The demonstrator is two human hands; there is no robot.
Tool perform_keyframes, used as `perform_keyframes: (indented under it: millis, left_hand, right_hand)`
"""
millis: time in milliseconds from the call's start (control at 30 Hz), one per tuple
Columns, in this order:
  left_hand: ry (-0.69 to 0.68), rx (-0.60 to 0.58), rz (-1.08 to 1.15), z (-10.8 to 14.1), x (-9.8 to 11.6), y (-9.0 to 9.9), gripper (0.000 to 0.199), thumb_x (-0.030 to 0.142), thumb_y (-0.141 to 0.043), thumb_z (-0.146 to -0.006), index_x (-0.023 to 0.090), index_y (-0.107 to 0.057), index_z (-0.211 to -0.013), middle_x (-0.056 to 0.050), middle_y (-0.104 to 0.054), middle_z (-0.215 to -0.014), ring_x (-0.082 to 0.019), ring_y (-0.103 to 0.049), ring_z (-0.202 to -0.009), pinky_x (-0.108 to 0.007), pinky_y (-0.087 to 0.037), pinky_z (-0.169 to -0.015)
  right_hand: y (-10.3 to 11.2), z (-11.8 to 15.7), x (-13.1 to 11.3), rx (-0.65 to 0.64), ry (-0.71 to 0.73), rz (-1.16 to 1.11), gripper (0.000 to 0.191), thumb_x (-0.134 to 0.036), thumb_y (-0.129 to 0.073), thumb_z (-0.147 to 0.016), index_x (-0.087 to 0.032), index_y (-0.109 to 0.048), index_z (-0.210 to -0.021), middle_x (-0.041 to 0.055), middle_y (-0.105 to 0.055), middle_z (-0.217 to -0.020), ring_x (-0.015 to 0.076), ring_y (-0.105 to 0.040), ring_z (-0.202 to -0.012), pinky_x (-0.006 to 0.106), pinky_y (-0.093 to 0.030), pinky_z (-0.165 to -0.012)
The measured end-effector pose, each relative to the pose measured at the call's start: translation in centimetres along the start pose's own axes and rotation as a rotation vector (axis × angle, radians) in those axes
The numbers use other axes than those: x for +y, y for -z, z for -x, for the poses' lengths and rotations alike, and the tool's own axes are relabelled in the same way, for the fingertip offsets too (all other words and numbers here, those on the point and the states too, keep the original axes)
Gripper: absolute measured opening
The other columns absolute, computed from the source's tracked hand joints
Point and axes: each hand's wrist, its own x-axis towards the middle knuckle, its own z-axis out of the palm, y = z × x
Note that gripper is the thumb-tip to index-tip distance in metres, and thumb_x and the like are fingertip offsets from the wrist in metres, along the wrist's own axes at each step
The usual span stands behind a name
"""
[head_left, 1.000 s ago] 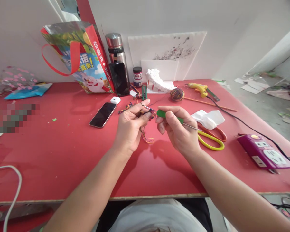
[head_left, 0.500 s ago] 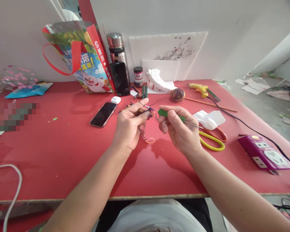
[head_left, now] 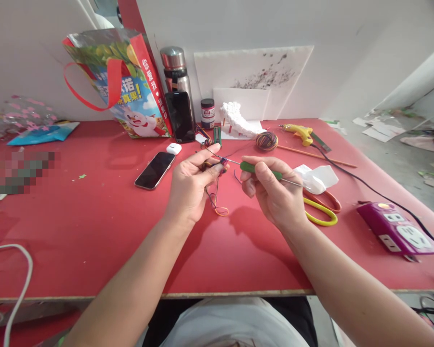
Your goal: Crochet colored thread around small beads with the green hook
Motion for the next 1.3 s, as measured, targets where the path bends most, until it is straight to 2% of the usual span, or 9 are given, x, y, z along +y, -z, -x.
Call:
perform_keyframes:
  millis: [100,233,633,767,1100,1300]
  left_hand:
    - [-0.069,-0.006,-0.036,0.0,-0.1,0.0,0.03,0.006,-0.086,-0.07,0.022,-0.089,-0.095,0.001,-0.072,-0.076,-0.012,-0.068,-0.075,-0.028,-0.055,-0.078]
    - [-0.118,-0.014,-0.087,-0.1,0.0,0.2,0.032,0.007,-0.086,-0.069,0.022,-0.09,-0.097,0.002,-0.071,-0.075,-0.013,-0.069,-0.076,-0.03,-0.056,-0.082]
    - [-0.143,-0.036,-0.149,-0.2,0.2,0.4,0.029,0.01,-0.087,-0.067,0.022,-0.091,-0.093,0.002,-0.07,-0.076,-0.012,-0.069,-0.073,-0.028,-0.058,-0.078]
    - [-0.136,-0.062,-0.155,-0.2,0.2,0.6,0.031,0.01,-0.086,-0.068,0.024,-0.091,-0.095,0.002,-0.067,-0.075,-0.011,-0.069,-0.071,-0.028,-0.058,-0.078]
    - [-0.111,-0.076,-0.178,-0.3,0.3,0.7,0.031,0.012,-0.085,-0.066,0.024,-0.091,-0.094,0.002,-0.066,-0.076,-0.012,-0.067,-0.071,-0.03,-0.058,-0.078]
    - [-0.101,-0.09,-0.205,-0.1,0.5,0.4,0.02,0.013,-0.084,-0.064,0.021,-0.09,-0.082,-0.001,-0.067,-0.074,-0.012,-0.062,-0.07,-0.028,-0.055,-0.071]
  right_hand:
    - [0.2,0.0,-0.2,0.009,0.001,0.045,0.033,-0.054,-0.093,-0.083,-0.025,-0.087,-0.098,-0.0003,-0.075,-0.073,0.0103,-0.058,-0.051,0.03,-0.051,-0.052]
    - [0.5,-0.1,-0.4,0.001,0.016,0.074,0.031,-0.052,-0.092,-0.086,-0.025,-0.087,-0.098,-0.0006,-0.073,-0.072,0.0101,-0.056,-0.051,0.031,-0.048,-0.052]
    - [1.3,-0.5,-1.3,0.014,0.041,0.169,0.024,-0.049,-0.09,-0.088,-0.025,-0.089,-0.09,0.0004,-0.07,-0.068,0.0109,-0.052,-0.051,0.03,-0.041,-0.047]
    - [1.4,-0.7,-1.6,0.005,0.028,0.143,0.023,-0.049,-0.093,-0.084,-0.026,-0.09,-0.087,0.0008,-0.07,-0.066,0.0112,-0.051,-0.05,0.03,-0.038,-0.045]
    - [1.4,-0.9,-2.5,-0.01,-0.012,0.186,0.029,-0.052,-0.094,-0.08,-0.024,-0.087,-0.082,0.0006,-0.067,-0.062,0.0107,-0.048,-0.048,0.029,-0.036,-0.042]
    - [1.7,-1.1,-2.8,-0.021,-0.073,0.151,0.025,-0.047,-0.095,-0.079,-0.023,-0.087,-0.08,0.0013,-0.065,-0.058,0.0111,-0.048,-0.049,0.027,-0.029,-0.04]
